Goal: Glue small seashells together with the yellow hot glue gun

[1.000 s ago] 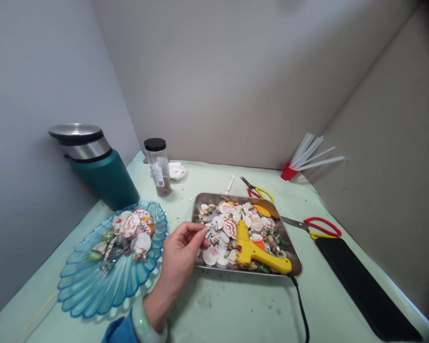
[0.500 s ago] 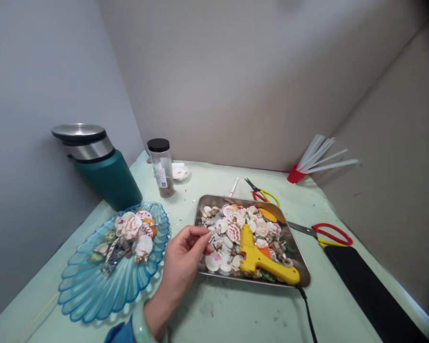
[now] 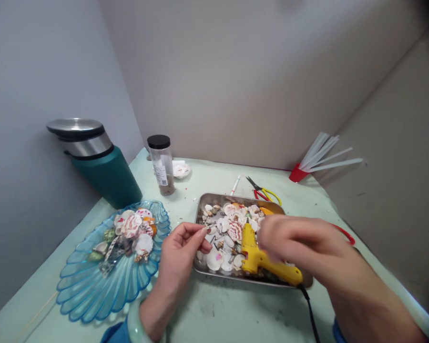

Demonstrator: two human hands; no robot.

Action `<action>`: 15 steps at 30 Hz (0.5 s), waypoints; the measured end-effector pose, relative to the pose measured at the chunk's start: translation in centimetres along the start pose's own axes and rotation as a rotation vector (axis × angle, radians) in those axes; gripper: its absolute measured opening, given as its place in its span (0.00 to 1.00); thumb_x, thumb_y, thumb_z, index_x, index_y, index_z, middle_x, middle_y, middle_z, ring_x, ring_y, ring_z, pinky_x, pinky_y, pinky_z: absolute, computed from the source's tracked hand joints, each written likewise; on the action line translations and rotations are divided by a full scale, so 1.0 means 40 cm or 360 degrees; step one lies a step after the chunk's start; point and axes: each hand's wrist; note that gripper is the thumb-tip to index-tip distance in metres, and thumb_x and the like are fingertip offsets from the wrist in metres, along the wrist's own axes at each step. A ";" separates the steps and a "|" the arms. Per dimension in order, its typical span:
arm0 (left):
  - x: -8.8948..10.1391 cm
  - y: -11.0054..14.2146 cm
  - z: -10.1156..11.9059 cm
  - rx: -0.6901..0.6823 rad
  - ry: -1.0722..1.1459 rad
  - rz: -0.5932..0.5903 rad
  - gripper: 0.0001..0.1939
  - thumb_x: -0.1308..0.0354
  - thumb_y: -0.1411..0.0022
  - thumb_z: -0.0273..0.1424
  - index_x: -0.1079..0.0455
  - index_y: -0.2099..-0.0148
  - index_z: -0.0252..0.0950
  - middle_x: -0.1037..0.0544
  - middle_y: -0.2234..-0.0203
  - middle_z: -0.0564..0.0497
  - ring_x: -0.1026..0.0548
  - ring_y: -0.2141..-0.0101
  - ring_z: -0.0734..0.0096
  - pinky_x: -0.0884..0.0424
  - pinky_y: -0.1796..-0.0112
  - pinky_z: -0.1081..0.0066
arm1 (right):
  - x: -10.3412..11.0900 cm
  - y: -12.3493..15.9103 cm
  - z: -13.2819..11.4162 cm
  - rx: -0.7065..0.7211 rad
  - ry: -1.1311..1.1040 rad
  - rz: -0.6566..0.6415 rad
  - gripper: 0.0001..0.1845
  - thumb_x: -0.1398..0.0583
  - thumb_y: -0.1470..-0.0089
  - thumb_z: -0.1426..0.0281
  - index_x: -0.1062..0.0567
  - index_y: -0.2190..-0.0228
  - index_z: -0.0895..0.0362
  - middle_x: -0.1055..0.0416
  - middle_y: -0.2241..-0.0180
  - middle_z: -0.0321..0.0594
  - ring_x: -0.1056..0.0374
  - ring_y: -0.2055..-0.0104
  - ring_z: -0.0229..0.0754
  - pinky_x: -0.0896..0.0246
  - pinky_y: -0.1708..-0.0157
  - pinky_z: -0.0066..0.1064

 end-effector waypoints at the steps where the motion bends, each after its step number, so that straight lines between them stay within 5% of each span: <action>1: 0.001 0.000 0.000 0.0001 0.0020 0.0011 0.08 0.36 0.47 0.32 0.29 0.67 0.32 0.24 0.84 0.54 0.28 0.81 0.77 0.33 0.76 0.79 | -0.011 -0.062 -0.044 0.0078 0.0368 -0.0105 0.12 0.44 0.40 0.68 0.24 0.73 0.53 0.26 0.70 0.40 0.30 0.66 0.45 0.37 0.64 0.36; 2: 0.002 0.000 -0.001 0.0002 0.0037 0.0022 0.08 0.36 0.47 0.32 0.29 0.67 0.32 0.24 0.84 0.54 0.28 0.81 0.77 0.33 0.76 0.79 | -0.028 -0.113 -0.078 0.0202 0.0905 -0.0237 0.13 0.47 0.39 0.70 0.24 0.72 0.54 0.26 0.70 0.39 0.30 0.67 0.43 0.38 0.65 0.34; 6: 0.003 0.001 -0.003 0.0012 0.0066 0.0049 0.08 0.36 0.47 0.32 0.30 0.67 0.32 0.24 0.84 0.55 0.29 0.81 0.78 0.34 0.76 0.80 | -0.117 -0.210 -0.101 0.0237 0.1228 -0.0398 0.07 0.40 0.51 0.79 0.23 0.73 0.57 0.25 0.69 0.44 0.30 0.65 0.46 0.44 0.68 0.33; 11: 0.003 0.001 0.001 0.0013 0.0089 0.0054 0.08 0.36 0.48 0.32 0.30 0.68 0.32 0.25 0.85 0.55 0.29 0.81 0.77 0.34 0.76 0.79 | -0.179 -0.233 -0.033 0.0169 0.1266 -0.0488 0.07 0.40 0.55 0.81 0.24 0.73 0.59 0.25 0.69 0.49 0.30 0.62 0.50 0.44 0.62 0.36; 15: 0.004 -0.001 0.006 0.0017 0.0108 0.0073 0.09 0.36 0.48 0.32 0.30 0.68 0.32 0.25 0.85 0.55 0.29 0.81 0.77 0.34 0.76 0.79 | -0.146 -0.231 -0.044 0.0073 0.0985 -0.0438 0.06 0.39 0.57 0.81 0.26 0.74 0.60 0.27 0.69 0.48 0.32 0.62 0.50 0.45 0.61 0.36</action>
Point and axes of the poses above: each hand's wrist, its own y-axis away from the middle knuckle, its own x-axis out of the back of the hand, z = x × y
